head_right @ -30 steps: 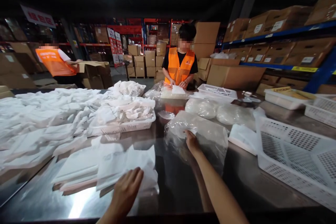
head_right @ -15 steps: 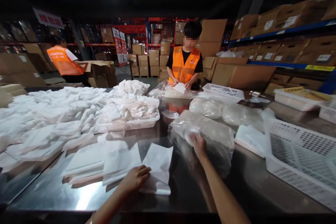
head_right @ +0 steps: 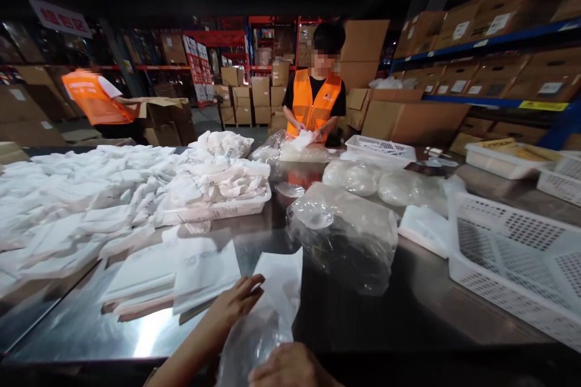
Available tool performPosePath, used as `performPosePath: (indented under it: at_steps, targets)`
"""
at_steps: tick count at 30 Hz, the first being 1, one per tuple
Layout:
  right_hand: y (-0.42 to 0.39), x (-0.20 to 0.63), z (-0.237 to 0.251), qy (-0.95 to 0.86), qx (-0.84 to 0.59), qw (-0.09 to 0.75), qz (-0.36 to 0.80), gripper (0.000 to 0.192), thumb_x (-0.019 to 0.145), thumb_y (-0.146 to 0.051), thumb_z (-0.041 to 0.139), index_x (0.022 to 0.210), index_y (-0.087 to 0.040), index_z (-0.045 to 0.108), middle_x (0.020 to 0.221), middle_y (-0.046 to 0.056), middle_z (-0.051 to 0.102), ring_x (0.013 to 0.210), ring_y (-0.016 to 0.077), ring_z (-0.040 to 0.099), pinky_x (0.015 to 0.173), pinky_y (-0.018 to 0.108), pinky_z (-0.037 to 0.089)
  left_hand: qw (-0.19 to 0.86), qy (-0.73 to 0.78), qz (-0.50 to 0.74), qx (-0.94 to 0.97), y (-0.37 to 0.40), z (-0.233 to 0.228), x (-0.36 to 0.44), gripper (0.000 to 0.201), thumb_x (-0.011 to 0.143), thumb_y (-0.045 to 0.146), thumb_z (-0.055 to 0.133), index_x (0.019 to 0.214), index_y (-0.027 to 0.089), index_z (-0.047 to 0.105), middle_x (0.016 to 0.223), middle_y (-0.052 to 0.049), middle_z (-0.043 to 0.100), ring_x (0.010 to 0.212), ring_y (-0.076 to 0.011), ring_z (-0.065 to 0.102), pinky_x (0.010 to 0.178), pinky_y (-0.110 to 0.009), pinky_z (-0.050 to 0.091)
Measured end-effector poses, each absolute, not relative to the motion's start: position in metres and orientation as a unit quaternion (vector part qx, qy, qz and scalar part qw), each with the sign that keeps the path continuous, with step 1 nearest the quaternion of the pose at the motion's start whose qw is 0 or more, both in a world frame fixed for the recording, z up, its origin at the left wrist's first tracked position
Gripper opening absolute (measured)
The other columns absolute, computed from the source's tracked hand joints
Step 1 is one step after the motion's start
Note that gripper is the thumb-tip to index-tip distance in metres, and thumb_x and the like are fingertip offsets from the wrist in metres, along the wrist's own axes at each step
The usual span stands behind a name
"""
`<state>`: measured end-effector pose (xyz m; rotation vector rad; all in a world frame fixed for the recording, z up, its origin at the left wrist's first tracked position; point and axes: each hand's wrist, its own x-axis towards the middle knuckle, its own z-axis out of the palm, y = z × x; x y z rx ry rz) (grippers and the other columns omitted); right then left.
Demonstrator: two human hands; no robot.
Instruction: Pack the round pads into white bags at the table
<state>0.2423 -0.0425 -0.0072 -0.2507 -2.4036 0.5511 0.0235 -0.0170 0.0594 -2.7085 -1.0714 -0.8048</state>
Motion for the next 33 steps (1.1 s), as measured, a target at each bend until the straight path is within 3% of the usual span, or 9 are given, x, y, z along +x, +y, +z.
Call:
performPosePath:
  at_steps: [3, 6, 9, 13, 17, 20, 22, 26, 33]
  targets:
    - [-0.030, 0.247, 0.014, -0.932, -0.068, 0.323, 0.150, 0.020, 0.097, -0.029, 0.042, 0.105, -0.035, 0.059, 0.102, -0.002, 0.072, 0.101, 0.0160, 0.066, 0.095, 0.032, 0.051, 0.042, -0.331, -0.298, -0.894, -0.020, 0.050, 0.024, 0.022, 0.083, 0.006, 0.050, 0.099, 0.018, 0.061, 0.111, -0.007, 0.065, 0.101, -0.0224, 0.062, 0.083, -0.030, 0.057]
    - [-0.020, 0.253, 0.019, -0.914, -0.156, 0.353, 0.128, 0.021, 0.096, -0.033, 0.042, 0.109, -0.030, 0.059, 0.107, 0.003, 0.071, 0.109, 0.0199, 0.063, 0.103, 0.038, 0.045, 0.024, -0.339, -0.324, -0.883, -0.019, 0.031, 0.026, 0.045, 0.074, -0.001, 0.043, 0.115, 0.016, 0.056, 0.110, -0.010, 0.066, 0.114, -0.0248, 0.059, 0.090, -0.031, 0.055]
    - [-0.016, 0.254, 0.021, -0.904, -0.165, 0.364, 0.152, 0.026, 0.096, -0.042, 0.040, 0.107, -0.027, 0.059, 0.103, 0.005, 0.072, 0.105, 0.0196, 0.065, 0.101, 0.036, 0.047, 0.011, -0.348, -0.358, -0.866, -0.018, 0.016, 0.032, 0.064, 0.072, 0.004, 0.051, 0.134, 0.010, 0.038, 0.124, -0.020, 0.058, 0.115, -0.0288, 0.058, 0.087, -0.034, 0.057]
    - [-0.022, 0.252, 0.036, -0.889, -0.133, 0.363, 0.244, 0.015, 0.085, -0.021, 0.046, 0.091, -0.025, 0.059, 0.088, 0.003, 0.073, 0.093, 0.0166, 0.068, 0.093, 0.031, 0.050, -0.035, -0.346, -0.371, -0.861, -0.020, 0.023, 0.040, 0.091, 0.068, 0.011, 0.070, 0.145, 0.014, 0.023, 0.129, -0.022, 0.054, 0.117, -0.0294, 0.057, 0.089, -0.036, 0.056]
    - [-0.026, 0.256, 0.049, -0.868, -0.174, 0.357, 0.299, 0.020, 0.066, -0.010, 0.049, 0.078, -0.024, 0.058, 0.083, 0.001, 0.071, 0.080, 0.0145, 0.068, 0.069, 0.022, 0.054, -0.074, -0.326, -0.361, -0.871, -0.025, 0.039, 0.037, 0.078, 0.072, 0.011, 0.068, 0.141, 0.020, 0.033, 0.126, -0.017, 0.058, 0.114, -0.0227, 0.059, 0.088, -0.028, 0.056]
    - [-0.015, 0.260, 0.042, -0.871, -0.177, 0.357, 0.288, 0.019, 0.071, -0.010, 0.051, 0.081, -0.022, 0.061, 0.082, 0.002, 0.071, 0.093, 0.0164, 0.066, 0.083, 0.027, 0.053, -0.085, -0.308, -0.350, -0.881, -0.024, 0.032, 0.030, 0.074, 0.071, 0.008, 0.064, 0.138, 0.019, 0.037, 0.129, -0.017, 0.056, 0.118, -0.0223, 0.056, 0.090, -0.029, 0.055]
    - [-0.005, 0.262, 0.031, -0.887, -0.175, 0.337, 0.262, 0.014, 0.077, -0.014, 0.052, 0.085, -0.021, 0.062, 0.085, 0.003, 0.072, 0.103, 0.0190, 0.064, 0.096, 0.034, 0.049, -0.079, -0.303, -0.350, -0.883, -0.020, 0.019, 0.026, 0.082, 0.069, 0.005, 0.061, 0.143, 0.018, 0.028, 0.133, -0.018, 0.053, 0.124, -0.0250, 0.052, 0.092, -0.034, 0.055]
    - [0.008, 0.262, 0.010, -0.917, -0.182, 0.320, 0.153, 0.016, 0.085, -0.018, 0.047, 0.090, -0.022, 0.061, 0.092, 0.005, 0.072, 0.104, 0.0195, 0.064, 0.101, 0.035, 0.047, -0.041, -0.317, -0.361, -0.876, -0.011, -0.012, 0.024, 0.089, 0.067, 0.004, 0.057, 0.147, 0.015, 0.019, 0.137, -0.021, 0.049, 0.126, -0.0310, 0.049, 0.093, -0.042, 0.054]
    - [0.011, 0.247, -0.002, -0.894, -0.250, 0.370, 0.027, 0.027, 0.095, -0.026, 0.032, 0.083, -0.020, 0.056, 0.077, 0.005, 0.067, 0.075, 0.0188, 0.066, 0.081, 0.034, 0.056, 0.083, -0.443, -0.290, -0.844, -0.013, -0.032, 0.050, 0.070, 0.059, -0.004, 0.046, 0.128, 0.009, 0.051, 0.127, -0.020, 0.057, 0.102, -0.0280, 0.062, 0.083, -0.038, 0.058]
